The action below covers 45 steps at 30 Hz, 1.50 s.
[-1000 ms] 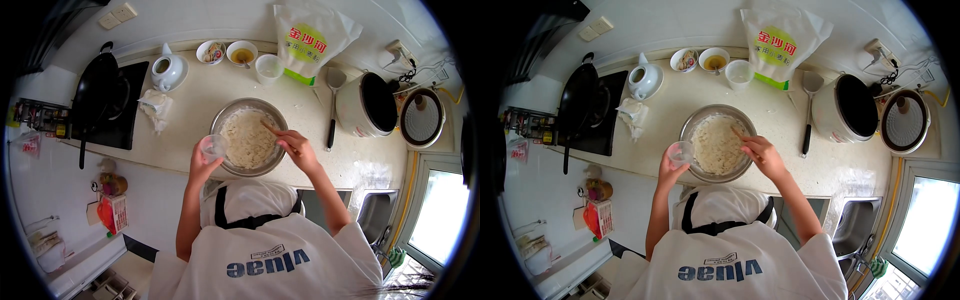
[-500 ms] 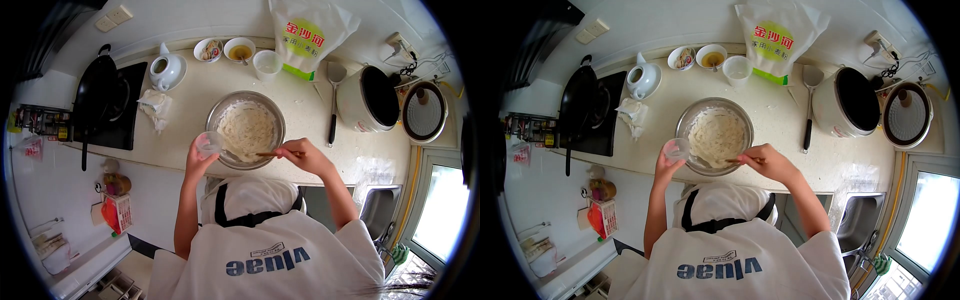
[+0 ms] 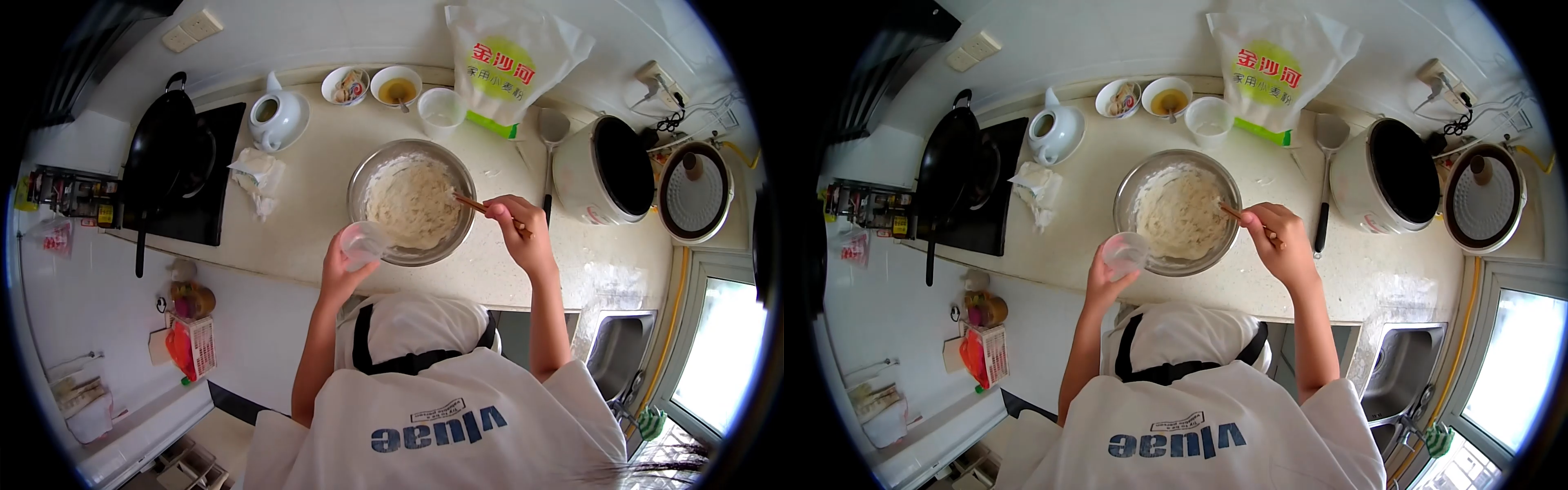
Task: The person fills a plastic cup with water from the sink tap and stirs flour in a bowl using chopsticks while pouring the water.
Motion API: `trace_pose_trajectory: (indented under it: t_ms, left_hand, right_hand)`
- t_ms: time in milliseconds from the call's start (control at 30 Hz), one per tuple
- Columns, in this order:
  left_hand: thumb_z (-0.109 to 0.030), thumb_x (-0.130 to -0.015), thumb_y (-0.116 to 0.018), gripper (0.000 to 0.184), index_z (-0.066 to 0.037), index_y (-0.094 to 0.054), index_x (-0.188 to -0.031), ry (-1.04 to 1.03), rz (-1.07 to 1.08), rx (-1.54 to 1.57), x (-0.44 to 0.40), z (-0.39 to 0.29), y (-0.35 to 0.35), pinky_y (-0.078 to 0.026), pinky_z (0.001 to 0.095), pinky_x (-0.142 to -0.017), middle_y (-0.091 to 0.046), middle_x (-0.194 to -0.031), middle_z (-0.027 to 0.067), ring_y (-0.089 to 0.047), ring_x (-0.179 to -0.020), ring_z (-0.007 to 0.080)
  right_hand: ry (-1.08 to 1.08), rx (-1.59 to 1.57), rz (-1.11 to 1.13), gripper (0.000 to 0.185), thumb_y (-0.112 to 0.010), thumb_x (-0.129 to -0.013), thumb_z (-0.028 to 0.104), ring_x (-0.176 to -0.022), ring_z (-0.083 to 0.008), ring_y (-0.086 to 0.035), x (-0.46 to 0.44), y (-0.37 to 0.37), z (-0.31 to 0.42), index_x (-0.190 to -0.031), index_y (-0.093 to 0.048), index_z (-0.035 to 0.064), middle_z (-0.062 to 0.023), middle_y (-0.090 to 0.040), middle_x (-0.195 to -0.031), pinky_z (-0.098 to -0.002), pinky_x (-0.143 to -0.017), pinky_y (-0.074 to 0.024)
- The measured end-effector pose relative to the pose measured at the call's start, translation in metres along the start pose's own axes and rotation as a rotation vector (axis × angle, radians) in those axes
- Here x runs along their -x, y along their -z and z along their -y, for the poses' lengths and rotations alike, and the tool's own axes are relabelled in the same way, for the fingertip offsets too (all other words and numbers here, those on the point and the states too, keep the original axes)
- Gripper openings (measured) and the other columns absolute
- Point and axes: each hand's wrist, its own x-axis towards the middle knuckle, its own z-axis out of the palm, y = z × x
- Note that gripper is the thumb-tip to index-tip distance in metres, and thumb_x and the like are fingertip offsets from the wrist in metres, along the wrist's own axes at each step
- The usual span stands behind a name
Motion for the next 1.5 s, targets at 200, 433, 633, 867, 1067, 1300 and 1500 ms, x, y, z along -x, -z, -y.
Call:
trace_pose_trajectory:
  t_ms: [200, 433, 633, 867, 1067, 1300, 1500]
  left_hand:
    - [-0.007, -0.067, -0.084, 0.081, -0.003, -0.042, -0.136, -0.153, -0.289, -0.274, 0.006, -0.004, 0.001, -0.042, 0.0393, -0.102, -0.054, -0.130, 0.0126, -0.052, -0.120, 0.0257]
    - [-0.014, -0.064, -0.088, 0.083, -0.003, -0.043, -0.133, -0.189, -0.598, -0.313, -0.018, 0.067, 0.037, -0.038, 0.0399, -0.105, -0.056, -0.127, 0.0140, -0.050, -0.122, 0.0292]
    - [-0.018, -0.061, -0.089, 0.092, -0.002, -0.039, -0.137, -0.113, -0.473, -0.703, -0.028, 0.114, 0.055, -0.038, 0.0430, -0.104, -0.054, -0.127, 0.0176, -0.050, -0.119, 0.0329]
    - [-0.023, -0.072, -0.078, 0.079, 0.002, -0.040, -0.136, -0.364, -0.489, -1.053, -0.026, 0.046, 0.037, -0.040, 0.0451, -0.099, -0.058, -0.119, 0.0193, -0.053, -0.115, 0.0351]
    - [-0.034, -0.097, -0.047, 0.042, 0.005, -0.049, -0.113, 0.212, -0.246, -0.644, -0.081, 0.006, -0.013, -0.048, 0.0536, -0.078, -0.064, -0.085, 0.0278, -0.063, -0.085, 0.0464]
    - [-0.023, -0.104, -0.041, 0.030, 0.002, -0.044, -0.087, -0.027, -0.371, -0.501, -0.050, 0.009, -0.047, -0.040, 0.0470, -0.059, -0.053, -0.066, 0.0234, -0.053, -0.063, 0.0434]
    - [-0.023, -0.103, -0.041, 0.031, 0.002, -0.044, -0.087, 0.055, -0.332, -0.449, -0.036, 0.024, -0.069, -0.040, 0.0520, -0.062, -0.057, -0.071, 0.0276, -0.055, -0.071, 0.0501]
  right_hand:
    - [-0.087, -0.033, -0.016, 0.028, -0.056, -0.099, 0.022, -0.075, -0.0297, -0.061, 0.022, -0.013, -0.014, -0.091, -0.066, -0.0020, -0.0147, -0.066, -0.085, -0.0346, -0.069, -0.0481]
    - [-0.210, -0.142, -0.136, 0.032, -0.053, -0.101, 0.023, -0.086, -0.0260, -0.064, 0.046, -0.033, -0.024, -0.090, -0.067, -0.0036, -0.0163, -0.065, -0.109, -0.0333, -0.074, -0.0508]
    - [-0.377, -0.404, -0.260, 0.037, -0.045, -0.103, 0.033, -0.109, -0.0214, -0.058, 0.043, -0.064, -0.075, -0.113, -0.065, 0.0028, -0.0115, -0.059, -0.125, -0.0359, -0.100, -0.0446]
    - [-0.513, -0.712, -0.199, 0.038, -0.044, -0.102, 0.029, -0.119, -0.0168, -0.049, 0.011, -0.095, -0.094, -0.124, -0.061, 0.0024, -0.0076, -0.061, -0.126, -0.0350, -0.105, -0.0354]
    - [-0.565, -0.899, -0.387, 0.038, -0.046, -0.100, 0.024, -0.123, -0.0191, -0.049, -0.007, -0.115, -0.106, -0.123, -0.060, -0.0026, -0.0094, -0.065, -0.120, -0.0328, -0.110, -0.0302]
    - [-0.322, -0.563, -0.363, 0.037, -0.046, -0.100, 0.023, -0.133, -0.0303, -0.044, 0.022, -0.057, -0.012, -0.111, -0.068, -0.0038, -0.0229, -0.045, -0.145, -0.0380, -0.112, -0.0299]
    - [-0.309, -0.359, -0.377, 0.036, -0.046, -0.100, 0.023, -0.133, -0.0310, -0.044, 0.033, -0.051, 0.016, -0.108, -0.069, -0.0041, -0.0246, -0.047, -0.143, -0.0387, -0.110, -0.0333]
